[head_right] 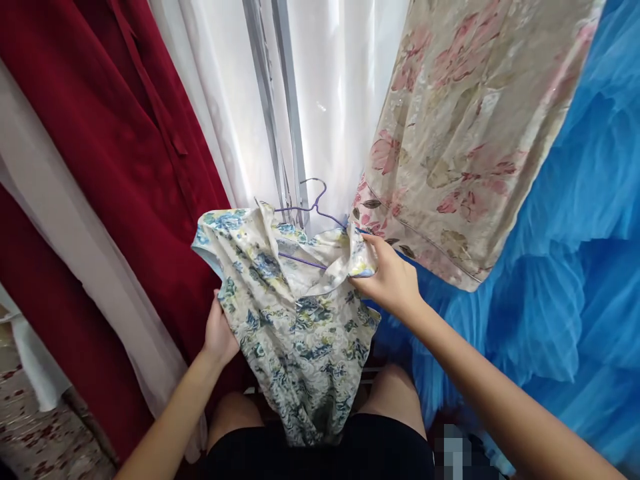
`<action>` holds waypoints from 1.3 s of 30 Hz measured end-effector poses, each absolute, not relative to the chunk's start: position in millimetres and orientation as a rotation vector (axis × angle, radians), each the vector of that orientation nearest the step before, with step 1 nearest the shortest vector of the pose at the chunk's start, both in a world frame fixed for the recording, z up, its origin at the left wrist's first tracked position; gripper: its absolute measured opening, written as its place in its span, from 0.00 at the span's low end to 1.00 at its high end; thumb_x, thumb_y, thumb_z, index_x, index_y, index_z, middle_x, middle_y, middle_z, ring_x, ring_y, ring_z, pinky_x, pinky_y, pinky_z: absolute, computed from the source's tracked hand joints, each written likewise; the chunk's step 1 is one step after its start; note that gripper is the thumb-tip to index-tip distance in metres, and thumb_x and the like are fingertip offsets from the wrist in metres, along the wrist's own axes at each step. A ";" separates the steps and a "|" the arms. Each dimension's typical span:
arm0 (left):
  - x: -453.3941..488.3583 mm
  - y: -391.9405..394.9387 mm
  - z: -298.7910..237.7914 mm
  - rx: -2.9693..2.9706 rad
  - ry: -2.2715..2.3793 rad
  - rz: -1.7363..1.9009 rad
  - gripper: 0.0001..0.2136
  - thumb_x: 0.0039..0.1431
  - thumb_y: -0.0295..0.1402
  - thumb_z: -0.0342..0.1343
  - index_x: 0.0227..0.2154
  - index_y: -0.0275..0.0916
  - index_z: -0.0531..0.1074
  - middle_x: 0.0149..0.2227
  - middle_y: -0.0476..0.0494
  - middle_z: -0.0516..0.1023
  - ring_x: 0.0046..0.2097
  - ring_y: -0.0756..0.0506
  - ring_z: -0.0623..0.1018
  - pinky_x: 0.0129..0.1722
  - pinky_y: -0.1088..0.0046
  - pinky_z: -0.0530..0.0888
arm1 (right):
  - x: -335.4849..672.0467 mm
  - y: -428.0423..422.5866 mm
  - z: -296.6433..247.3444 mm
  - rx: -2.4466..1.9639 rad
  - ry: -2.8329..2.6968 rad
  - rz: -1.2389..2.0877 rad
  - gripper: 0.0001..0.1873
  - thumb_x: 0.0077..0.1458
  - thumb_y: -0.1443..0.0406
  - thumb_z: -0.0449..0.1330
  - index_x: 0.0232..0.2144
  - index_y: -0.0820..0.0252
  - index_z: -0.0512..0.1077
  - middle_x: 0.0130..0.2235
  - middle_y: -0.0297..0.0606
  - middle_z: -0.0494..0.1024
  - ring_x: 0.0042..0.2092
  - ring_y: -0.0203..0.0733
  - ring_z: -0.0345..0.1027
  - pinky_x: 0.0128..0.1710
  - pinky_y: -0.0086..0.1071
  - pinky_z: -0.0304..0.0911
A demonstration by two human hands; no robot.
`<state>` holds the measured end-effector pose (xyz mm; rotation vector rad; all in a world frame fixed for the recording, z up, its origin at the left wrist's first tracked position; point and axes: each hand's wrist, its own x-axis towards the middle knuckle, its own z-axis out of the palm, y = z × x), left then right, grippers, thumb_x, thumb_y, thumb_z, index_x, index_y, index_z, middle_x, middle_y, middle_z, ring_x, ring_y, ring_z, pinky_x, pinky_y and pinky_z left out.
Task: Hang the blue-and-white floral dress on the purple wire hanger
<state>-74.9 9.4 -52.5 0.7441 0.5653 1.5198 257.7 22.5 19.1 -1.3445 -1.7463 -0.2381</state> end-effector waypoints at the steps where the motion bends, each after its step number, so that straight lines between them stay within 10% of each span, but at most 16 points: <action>1: -77.8 5.6 -67.3 0.733 0.671 1.615 0.26 0.62 0.57 0.54 0.50 0.42 0.77 0.54 0.38 0.80 0.61 0.35 0.74 0.61 0.55 0.72 | 255.6 23.9 21.8 -1.336 -1.768 -0.235 0.37 0.46 0.57 0.67 0.60 0.52 0.67 0.53 0.44 0.80 0.50 0.62 0.77 0.43 0.44 0.71; 12: -38.1 -52.5 -203.9 0.605 1.390 1.644 0.21 0.53 0.43 0.68 0.48 0.39 0.77 0.55 0.35 0.80 0.62 0.33 0.74 0.62 0.56 0.71 | 271.1 -3.4 -37.0 -1.072 -1.779 -0.102 0.39 0.50 0.66 0.60 0.65 0.53 0.62 0.58 0.46 0.72 0.58 0.57 0.67 0.55 0.47 0.64; 17: -30.1 -74.3 -194.9 0.778 1.422 1.646 0.25 0.51 0.47 0.69 0.47 0.36 0.78 0.53 0.33 0.81 0.62 0.31 0.74 0.62 0.55 0.70 | 218.6 -50.0 -140.8 -1.047 -0.806 0.101 0.13 0.63 0.59 0.56 0.47 0.56 0.72 0.44 0.43 0.74 0.46 0.53 0.69 0.47 0.44 0.65; 20: -16.3 -84.8 -188.2 0.836 1.423 1.620 0.27 0.49 0.49 0.69 0.47 0.36 0.79 0.53 0.33 0.81 0.62 0.31 0.74 0.61 0.56 0.72 | 179.2 -64.5 -171.8 -1.037 -1.247 0.855 0.19 0.67 0.52 0.52 0.32 0.56 0.73 0.31 0.38 0.73 0.34 0.47 0.67 0.35 0.37 0.63; 39: -3.0 -100.4 -190.6 1.166 1.652 2.059 0.25 0.56 0.40 0.65 0.55 0.41 0.66 0.57 0.33 0.72 0.60 0.36 0.74 0.60 0.58 0.72 | 158.6 -63.5 -126.0 -0.918 -1.019 1.243 0.17 0.58 0.58 0.59 0.20 0.57 0.66 0.19 0.29 0.62 0.22 0.34 0.49 0.24 0.31 0.44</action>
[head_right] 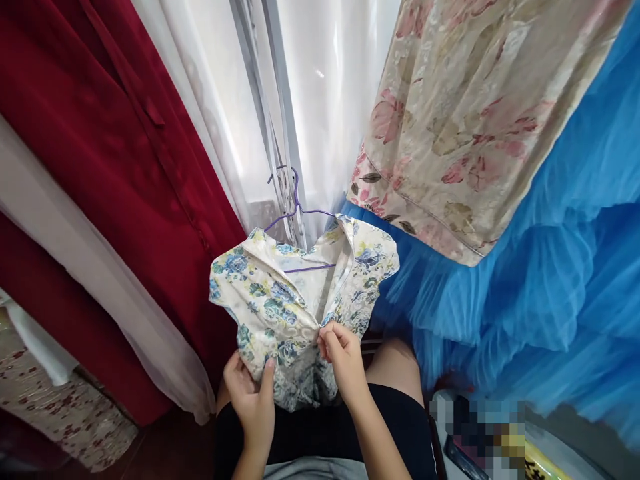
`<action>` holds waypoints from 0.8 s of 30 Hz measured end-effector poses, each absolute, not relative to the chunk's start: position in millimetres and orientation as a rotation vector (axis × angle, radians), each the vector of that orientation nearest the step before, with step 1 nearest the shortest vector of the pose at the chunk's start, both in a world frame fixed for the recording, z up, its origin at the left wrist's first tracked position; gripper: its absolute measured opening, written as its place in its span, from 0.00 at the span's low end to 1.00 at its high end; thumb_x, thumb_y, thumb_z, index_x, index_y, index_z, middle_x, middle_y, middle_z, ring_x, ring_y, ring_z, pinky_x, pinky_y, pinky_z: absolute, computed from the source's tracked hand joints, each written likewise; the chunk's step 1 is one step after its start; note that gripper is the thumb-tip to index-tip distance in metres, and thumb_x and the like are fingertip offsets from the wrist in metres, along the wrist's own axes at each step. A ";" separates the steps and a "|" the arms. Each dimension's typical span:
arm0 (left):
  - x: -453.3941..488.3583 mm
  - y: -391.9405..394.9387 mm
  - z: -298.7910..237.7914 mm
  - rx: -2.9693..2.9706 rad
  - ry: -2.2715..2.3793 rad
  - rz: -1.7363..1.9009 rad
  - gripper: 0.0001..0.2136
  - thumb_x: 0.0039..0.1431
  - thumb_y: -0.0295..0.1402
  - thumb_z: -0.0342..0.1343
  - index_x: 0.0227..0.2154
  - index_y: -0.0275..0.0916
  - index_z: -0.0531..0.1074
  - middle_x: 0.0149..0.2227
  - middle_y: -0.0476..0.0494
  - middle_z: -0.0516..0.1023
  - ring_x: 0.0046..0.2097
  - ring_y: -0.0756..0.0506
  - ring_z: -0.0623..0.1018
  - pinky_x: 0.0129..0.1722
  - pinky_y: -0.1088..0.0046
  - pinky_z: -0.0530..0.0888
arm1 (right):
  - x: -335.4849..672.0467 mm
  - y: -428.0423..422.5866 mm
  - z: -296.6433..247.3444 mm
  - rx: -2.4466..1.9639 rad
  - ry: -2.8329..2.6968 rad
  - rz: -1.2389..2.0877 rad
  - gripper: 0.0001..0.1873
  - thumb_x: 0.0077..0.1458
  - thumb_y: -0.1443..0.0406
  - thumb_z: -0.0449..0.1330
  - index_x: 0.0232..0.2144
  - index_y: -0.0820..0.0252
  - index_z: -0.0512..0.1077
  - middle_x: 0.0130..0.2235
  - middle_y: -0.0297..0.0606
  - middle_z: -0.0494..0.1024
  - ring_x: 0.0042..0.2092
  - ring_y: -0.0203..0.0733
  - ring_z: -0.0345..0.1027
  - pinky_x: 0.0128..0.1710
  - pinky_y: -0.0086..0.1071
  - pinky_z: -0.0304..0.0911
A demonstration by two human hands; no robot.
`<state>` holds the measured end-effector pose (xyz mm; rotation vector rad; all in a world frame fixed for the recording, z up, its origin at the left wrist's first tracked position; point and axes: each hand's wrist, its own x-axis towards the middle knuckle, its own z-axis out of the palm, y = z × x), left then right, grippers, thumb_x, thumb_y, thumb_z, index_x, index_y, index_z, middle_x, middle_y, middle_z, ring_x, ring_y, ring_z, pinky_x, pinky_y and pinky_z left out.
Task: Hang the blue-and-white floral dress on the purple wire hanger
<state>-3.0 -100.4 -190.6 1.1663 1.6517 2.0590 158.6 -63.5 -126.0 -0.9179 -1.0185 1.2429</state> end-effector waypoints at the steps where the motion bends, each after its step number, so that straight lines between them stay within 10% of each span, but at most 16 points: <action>1: -3.4 -97.4 -189.5 1.271 1.649 2.160 0.25 0.56 0.38 0.66 0.55 0.41 0.65 0.57 0.34 0.70 0.60 0.37 0.72 0.61 0.57 0.70 | 158.1 -64.2 -125.1 -0.933 -1.003 1.261 0.16 0.57 0.59 0.59 0.20 0.57 0.67 0.19 0.29 0.62 0.22 0.34 0.49 0.24 0.31 0.43; 14: 50.3 -52.5 -158.4 1.810 1.219 1.469 0.04 0.61 0.29 0.58 0.37 0.44 0.76 0.38 0.43 0.80 0.42 0.41 0.80 0.45 0.67 0.74 | 153.6 -68.0 -131.2 -0.837 -0.658 1.317 0.11 0.49 0.59 0.64 0.21 0.59 0.72 0.18 0.30 0.64 0.20 0.31 0.46 0.21 0.29 0.40; 24: 48.5 -67.9 -170.9 1.815 1.278 1.411 0.09 0.64 0.27 0.53 0.27 0.43 0.71 0.30 0.46 0.72 0.34 0.45 0.74 0.37 0.71 0.70 | 159.2 -67.0 -131.9 -0.852 -0.696 1.458 0.14 0.51 0.57 0.65 0.24 0.61 0.72 0.18 0.29 0.65 0.20 0.29 0.45 0.21 0.27 0.35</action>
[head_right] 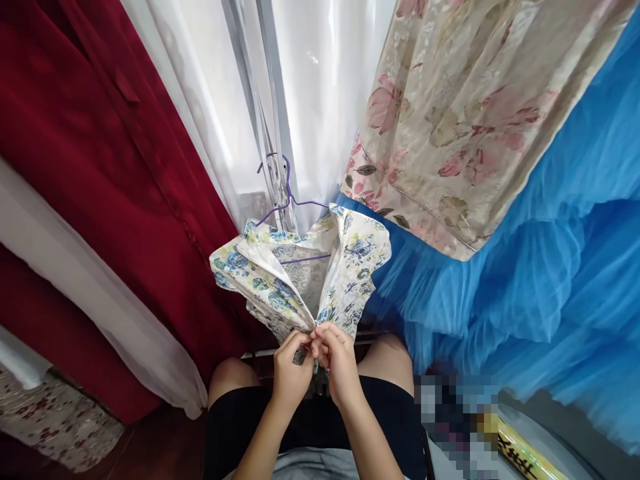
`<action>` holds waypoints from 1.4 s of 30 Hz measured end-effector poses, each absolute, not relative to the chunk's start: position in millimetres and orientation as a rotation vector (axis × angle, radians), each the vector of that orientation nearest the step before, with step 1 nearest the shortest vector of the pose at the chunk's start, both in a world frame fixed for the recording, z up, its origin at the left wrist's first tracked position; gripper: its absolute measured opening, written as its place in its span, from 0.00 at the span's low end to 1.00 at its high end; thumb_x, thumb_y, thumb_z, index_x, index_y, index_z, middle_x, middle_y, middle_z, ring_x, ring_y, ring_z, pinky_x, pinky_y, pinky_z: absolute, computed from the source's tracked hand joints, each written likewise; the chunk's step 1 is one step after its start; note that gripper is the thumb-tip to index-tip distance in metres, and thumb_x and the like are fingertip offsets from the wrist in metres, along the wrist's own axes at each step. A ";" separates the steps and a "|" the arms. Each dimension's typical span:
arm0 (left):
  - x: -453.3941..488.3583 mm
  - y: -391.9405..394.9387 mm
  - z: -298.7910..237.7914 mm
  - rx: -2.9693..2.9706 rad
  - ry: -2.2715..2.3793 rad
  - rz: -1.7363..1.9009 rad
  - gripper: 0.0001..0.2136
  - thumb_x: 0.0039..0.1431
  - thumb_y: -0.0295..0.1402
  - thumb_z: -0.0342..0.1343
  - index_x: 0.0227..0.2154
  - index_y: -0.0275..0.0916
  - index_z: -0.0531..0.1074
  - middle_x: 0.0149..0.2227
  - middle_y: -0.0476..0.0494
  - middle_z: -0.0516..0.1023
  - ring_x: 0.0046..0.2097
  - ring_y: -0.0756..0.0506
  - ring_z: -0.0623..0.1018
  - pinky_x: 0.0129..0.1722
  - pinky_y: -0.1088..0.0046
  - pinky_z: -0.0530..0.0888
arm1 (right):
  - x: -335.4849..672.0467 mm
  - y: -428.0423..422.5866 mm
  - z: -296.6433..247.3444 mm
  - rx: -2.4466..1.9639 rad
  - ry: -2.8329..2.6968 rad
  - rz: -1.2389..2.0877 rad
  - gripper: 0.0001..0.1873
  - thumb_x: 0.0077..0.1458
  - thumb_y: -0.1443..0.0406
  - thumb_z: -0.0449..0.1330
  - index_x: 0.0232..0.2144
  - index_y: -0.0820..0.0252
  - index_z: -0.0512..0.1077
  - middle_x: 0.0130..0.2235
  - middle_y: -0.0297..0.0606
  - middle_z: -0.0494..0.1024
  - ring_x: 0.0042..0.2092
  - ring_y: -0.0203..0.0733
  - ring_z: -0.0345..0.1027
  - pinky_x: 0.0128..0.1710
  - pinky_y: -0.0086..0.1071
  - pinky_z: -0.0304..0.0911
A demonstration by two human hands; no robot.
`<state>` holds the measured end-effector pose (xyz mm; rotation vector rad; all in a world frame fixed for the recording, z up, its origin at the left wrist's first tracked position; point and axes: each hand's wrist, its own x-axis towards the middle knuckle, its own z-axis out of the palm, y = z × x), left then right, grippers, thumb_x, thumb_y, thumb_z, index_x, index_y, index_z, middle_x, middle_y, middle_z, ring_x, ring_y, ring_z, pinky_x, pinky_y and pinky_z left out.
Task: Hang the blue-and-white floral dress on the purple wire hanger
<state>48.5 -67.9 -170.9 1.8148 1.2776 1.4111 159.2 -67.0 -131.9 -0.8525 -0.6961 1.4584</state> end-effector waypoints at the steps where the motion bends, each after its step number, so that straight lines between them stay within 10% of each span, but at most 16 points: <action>1: 49.6 -68.9 -171.2 1.816 1.285 1.397 0.09 0.64 0.27 0.52 0.28 0.43 0.71 0.31 0.46 0.72 0.34 0.45 0.74 0.36 0.71 0.70 | 161.4 -66.7 -129.4 -0.862 -0.713 1.461 0.14 0.51 0.57 0.65 0.24 0.62 0.72 0.17 0.30 0.65 0.19 0.29 0.45 0.21 0.27 0.35; 16: 36.0 -74.9 -181.9 1.897 1.373 1.089 0.05 0.60 0.27 0.54 0.28 0.39 0.68 0.31 0.47 0.74 0.30 0.48 0.72 0.29 0.74 0.63 | 167.6 53.9 29.4 -0.698 -0.892 1.571 0.08 0.45 0.65 0.58 0.23 0.66 0.74 0.15 0.25 0.58 0.17 0.26 0.34 0.16 0.27 0.31; 22: 0.4 -55.0 -169.7 1.835 1.387 1.031 0.05 0.59 0.30 0.58 0.28 0.39 0.72 0.29 0.47 0.77 0.33 0.45 0.77 0.35 0.72 0.70 | 151.5 35.5 12.0 -0.733 -1.072 1.233 0.10 0.48 0.63 0.58 0.21 0.63 0.74 0.15 0.31 0.66 0.17 0.29 0.47 0.18 0.27 0.37; 29: -1.5 -3.8 -36.1 2.004 1.181 1.626 0.18 0.68 0.33 0.54 0.59 0.44 0.68 0.36 0.48 0.78 0.37 0.47 0.77 0.42 0.70 0.72 | 152.2 15.1 -8.6 -0.705 -1.208 1.020 0.13 0.52 0.67 0.56 0.18 0.60 0.72 0.15 0.28 0.64 0.20 0.32 0.54 0.22 0.28 0.49; 34: 20.2 18.8 11.6 2.238 1.102 1.575 0.07 0.67 0.33 0.56 0.35 0.40 0.76 0.32 0.47 0.78 0.33 0.47 0.75 0.36 0.72 0.70 | 160.0 21.3 -8.1 -0.740 -1.271 0.873 0.13 0.53 0.67 0.56 0.19 0.60 0.72 0.16 0.28 0.64 0.22 0.33 0.55 0.25 0.29 0.51; 42: 22.0 16.3 10.3 2.004 1.077 1.790 0.08 0.65 0.35 0.59 0.30 0.39 0.73 0.27 0.50 0.76 0.31 0.48 0.75 0.34 0.73 0.70 | 140.4 26.4 -38.7 -0.715 -1.167 0.933 0.13 0.57 0.63 0.58 0.21 0.59 0.70 0.19 0.28 0.63 0.24 0.34 0.53 0.25 0.30 0.47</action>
